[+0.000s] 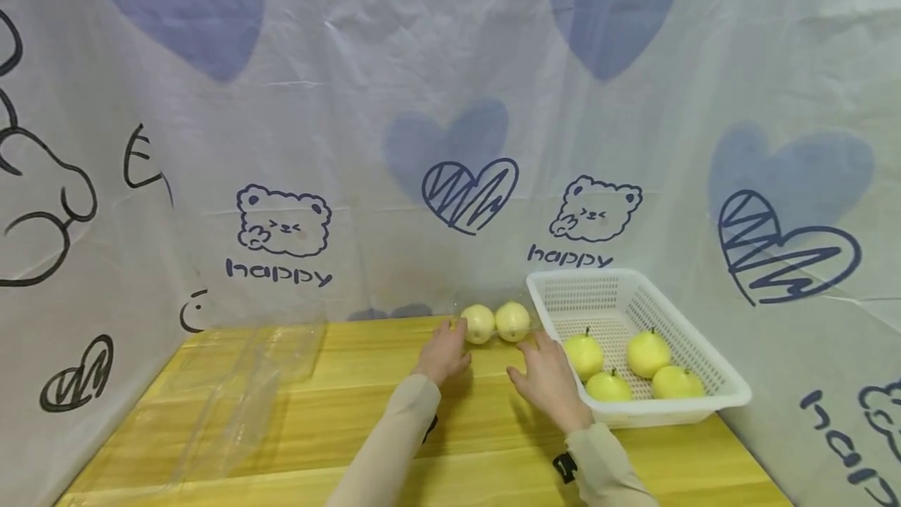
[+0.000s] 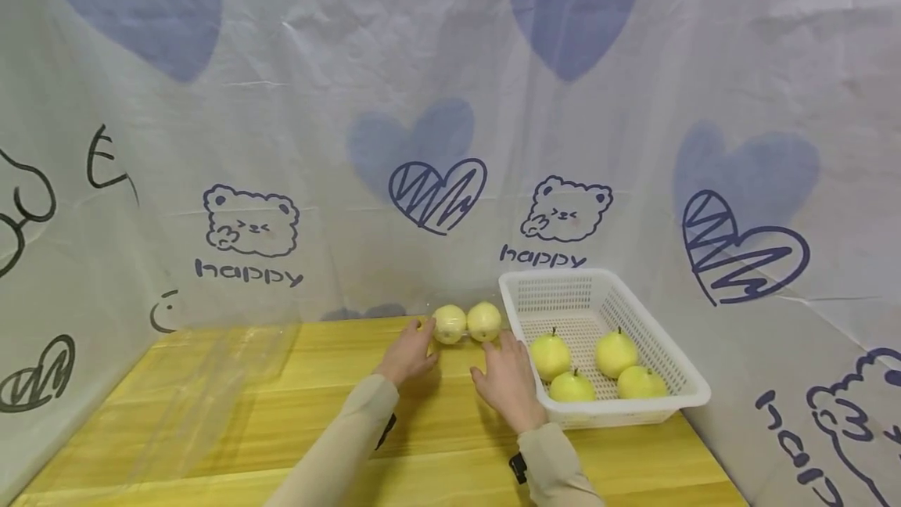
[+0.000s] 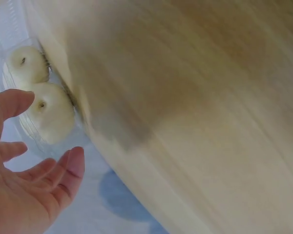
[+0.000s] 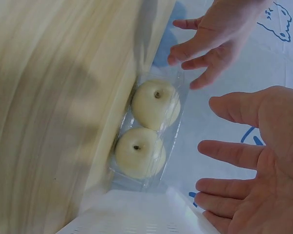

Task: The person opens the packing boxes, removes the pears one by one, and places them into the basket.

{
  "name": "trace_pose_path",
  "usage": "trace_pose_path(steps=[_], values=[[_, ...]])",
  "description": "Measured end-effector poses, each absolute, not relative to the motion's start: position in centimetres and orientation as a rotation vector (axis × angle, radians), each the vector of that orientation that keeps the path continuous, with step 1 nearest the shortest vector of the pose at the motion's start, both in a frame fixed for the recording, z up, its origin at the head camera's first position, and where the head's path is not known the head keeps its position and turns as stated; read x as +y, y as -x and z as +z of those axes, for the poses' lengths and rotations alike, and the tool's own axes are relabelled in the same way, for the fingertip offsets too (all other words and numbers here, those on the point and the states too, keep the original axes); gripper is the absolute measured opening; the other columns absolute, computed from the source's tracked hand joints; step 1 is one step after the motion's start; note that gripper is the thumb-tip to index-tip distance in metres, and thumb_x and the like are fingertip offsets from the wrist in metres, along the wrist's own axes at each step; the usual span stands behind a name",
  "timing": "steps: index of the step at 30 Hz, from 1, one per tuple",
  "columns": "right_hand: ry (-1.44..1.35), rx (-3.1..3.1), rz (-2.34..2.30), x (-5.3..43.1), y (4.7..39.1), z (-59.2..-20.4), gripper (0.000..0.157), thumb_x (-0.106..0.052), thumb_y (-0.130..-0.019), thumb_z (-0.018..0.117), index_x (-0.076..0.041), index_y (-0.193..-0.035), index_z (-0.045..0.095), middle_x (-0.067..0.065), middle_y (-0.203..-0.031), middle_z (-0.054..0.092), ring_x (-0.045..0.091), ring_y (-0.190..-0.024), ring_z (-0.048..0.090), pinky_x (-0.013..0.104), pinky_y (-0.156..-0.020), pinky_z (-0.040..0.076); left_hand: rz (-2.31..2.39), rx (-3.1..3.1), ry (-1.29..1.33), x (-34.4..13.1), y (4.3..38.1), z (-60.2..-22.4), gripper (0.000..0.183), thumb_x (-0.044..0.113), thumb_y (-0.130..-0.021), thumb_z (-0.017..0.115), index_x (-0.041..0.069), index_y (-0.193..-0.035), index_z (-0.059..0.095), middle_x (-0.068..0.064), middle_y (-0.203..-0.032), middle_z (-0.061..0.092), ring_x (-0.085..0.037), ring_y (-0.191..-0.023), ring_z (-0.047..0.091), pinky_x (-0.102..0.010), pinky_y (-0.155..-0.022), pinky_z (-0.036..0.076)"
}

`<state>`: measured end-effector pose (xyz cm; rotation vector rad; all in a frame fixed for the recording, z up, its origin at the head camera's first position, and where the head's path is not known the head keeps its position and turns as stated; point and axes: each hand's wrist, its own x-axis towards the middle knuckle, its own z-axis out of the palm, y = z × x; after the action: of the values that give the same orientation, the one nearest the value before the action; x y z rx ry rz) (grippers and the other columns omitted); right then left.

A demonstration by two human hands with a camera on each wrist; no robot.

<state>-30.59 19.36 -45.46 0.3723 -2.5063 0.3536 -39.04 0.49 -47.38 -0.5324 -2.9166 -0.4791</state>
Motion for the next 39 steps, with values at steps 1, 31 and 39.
trace_pose_path(steps=[1,31,39], values=[[-0.374,-2.503,0.348,19.4,30.6,-45.5,0.036,-0.023,-0.077,0.081,0.003,-0.101,0.070,0.025,-0.115,0.063,0.040,-0.104,0.060,0.052,-0.093,0.049,-0.480,-2.919,0.529,0.5,39.0,-47.4,0.065,0.019,-0.089,0.070,0.009,-0.145,0.038,-0.026,-0.137,0.046,-0.041,-0.113,0.057,-0.050,-0.079,0.056],[-0.359,-2.537,0.315,19.2,30.2,-45.4,0.034,-0.022,-0.080,0.080,0.003,-0.101,0.071,0.026,-0.116,0.063,0.041,-0.107,0.059,0.052,-0.095,0.046,-0.691,-2.837,0.474,-0.9,36.9,-47.7,0.044,0.021,-0.093,0.065,0.009,-0.133,0.050,-0.019,-0.118,0.062,-0.034,-0.094,0.065,-0.045,-0.070,0.055],[-0.349,-2.559,0.332,18.8,30.3,-45.4,0.036,-0.024,-0.082,0.078,0.003,-0.105,0.071,0.027,-0.118,0.063,0.042,-0.109,0.059,0.054,-0.098,0.045,-0.640,-2.814,0.434,-2.0,35.5,-48.1,0.043,0.021,-0.090,0.069,0.009,-0.127,0.051,-0.020,-0.112,0.062,-0.033,-0.086,0.064,-0.044,-0.063,0.054]])
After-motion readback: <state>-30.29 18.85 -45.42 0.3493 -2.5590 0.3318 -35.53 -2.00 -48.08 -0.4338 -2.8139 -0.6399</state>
